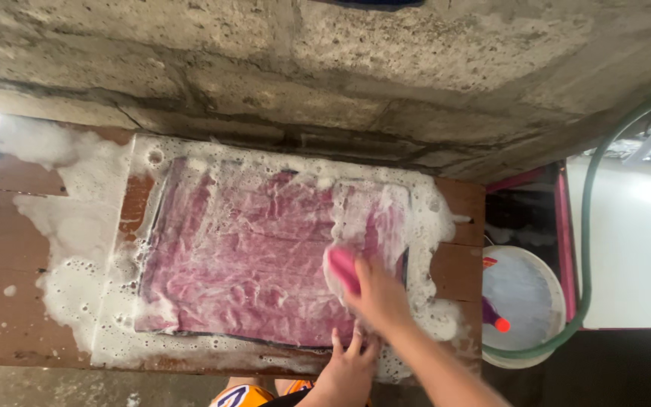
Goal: The person scrubs two fabric mats with a brush and soap on a wooden bench, then rinses them with a water hose.
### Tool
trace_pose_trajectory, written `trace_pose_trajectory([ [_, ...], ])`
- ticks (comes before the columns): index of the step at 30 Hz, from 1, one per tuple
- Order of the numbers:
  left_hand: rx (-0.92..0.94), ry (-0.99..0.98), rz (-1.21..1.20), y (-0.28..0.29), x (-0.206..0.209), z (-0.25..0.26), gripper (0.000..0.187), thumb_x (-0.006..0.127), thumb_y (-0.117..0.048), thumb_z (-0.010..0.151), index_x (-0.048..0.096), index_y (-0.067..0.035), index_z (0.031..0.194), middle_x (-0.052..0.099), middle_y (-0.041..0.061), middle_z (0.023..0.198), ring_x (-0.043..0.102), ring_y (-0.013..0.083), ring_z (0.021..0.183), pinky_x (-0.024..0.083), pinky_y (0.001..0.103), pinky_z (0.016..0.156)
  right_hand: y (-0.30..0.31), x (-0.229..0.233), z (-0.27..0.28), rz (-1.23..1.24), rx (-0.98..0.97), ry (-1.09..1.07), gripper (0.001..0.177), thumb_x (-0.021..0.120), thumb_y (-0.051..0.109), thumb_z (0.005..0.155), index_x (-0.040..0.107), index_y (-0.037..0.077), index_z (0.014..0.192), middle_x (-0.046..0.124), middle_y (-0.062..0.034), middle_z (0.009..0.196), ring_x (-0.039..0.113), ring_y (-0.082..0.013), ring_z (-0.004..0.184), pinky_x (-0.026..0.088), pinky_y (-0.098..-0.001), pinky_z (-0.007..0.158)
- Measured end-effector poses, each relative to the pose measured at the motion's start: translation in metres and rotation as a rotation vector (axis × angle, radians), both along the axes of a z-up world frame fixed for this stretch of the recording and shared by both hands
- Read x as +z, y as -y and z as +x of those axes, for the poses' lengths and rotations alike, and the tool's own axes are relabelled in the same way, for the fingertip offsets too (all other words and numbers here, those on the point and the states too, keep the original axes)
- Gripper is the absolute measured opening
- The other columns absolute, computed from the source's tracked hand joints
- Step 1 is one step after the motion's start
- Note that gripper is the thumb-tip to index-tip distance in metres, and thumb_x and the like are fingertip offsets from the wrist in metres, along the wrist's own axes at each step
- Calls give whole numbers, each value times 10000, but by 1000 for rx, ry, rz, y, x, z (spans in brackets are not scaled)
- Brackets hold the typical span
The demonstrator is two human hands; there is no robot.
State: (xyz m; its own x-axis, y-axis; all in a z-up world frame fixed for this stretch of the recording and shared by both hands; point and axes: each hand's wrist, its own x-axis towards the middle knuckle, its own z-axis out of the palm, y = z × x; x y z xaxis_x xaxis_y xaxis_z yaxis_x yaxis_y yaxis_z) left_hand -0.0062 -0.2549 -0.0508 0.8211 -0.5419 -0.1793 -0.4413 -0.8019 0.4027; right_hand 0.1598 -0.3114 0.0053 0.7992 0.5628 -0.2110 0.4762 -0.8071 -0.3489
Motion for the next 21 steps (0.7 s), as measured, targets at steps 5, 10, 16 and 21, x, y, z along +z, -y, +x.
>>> trace_pose_trajectory([
  [5,-17,-119,68,-3,15,7,486,555,-245,945,650,30,1335,360,228,1579,256,547,1461,286,838,1025,-68,-2,117,12,-223,80,651,767,353,867,483,42,1364,670,-181,1114,722,-273,845,613,-355,606],
  [10,-40,-271,-7,-27,63,18,680,598,-181,791,509,79,1412,304,256,1550,216,525,1469,254,717,1068,-78,7,99,101,-310,-95,594,706,246,853,495,85,1384,656,-142,1123,730,-243,805,627,-331,626],
  [16,316,-391,67,-98,65,-7,458,511,-150,921,552,31,1340,487,209,1464,424,370,1388,354,545,1170,-15,-5,-58,172,151,66,650,704,361,889,490,38,1411,624,-207,1056,674,-322,718,587,-409,528],
  [21,260,-73,88,-119,48,-27,602,572,-163,848,487,114,1376,453,316,1418,413,489,1297,343,628,1064,-44,-17,1,107,124,191,618,717,391,845,525,94,1352,667,-192,1025,684,-347,716,571,-481,545],
])
